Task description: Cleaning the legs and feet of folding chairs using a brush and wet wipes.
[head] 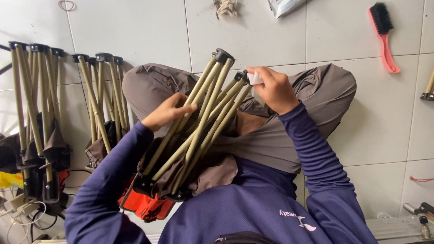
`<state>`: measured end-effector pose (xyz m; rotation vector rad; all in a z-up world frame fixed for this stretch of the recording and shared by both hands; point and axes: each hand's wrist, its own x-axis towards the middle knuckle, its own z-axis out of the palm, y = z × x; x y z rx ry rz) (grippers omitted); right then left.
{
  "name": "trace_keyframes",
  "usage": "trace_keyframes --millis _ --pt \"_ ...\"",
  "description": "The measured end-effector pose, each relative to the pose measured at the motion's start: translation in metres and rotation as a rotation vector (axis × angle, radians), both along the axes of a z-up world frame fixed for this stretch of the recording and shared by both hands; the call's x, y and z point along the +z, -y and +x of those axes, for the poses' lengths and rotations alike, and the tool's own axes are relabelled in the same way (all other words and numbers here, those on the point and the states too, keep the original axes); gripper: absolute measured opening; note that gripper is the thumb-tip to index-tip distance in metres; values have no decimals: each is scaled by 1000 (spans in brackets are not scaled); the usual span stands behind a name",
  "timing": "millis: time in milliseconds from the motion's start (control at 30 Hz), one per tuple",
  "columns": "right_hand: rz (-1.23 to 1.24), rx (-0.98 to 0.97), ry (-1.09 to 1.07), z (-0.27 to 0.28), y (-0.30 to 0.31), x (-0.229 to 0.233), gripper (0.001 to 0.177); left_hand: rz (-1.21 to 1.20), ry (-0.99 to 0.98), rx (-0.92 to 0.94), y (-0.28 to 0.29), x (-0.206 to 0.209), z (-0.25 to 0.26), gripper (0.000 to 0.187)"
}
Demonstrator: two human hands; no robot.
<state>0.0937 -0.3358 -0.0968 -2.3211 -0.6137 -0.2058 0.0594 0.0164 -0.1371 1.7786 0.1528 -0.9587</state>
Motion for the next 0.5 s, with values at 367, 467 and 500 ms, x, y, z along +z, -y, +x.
trace_keyframes --millis 367,467,500 --pt "472 -314 96 8 30 -19 48 -438 61 86 28 -71 30 59" --pt "965 -683 -203 -9 10 -7 62 -487 78 92 23 -67 30 59" --pt "961 -684 -208 -10 16 -13 62 -488 73 95 22 -66 30 59"
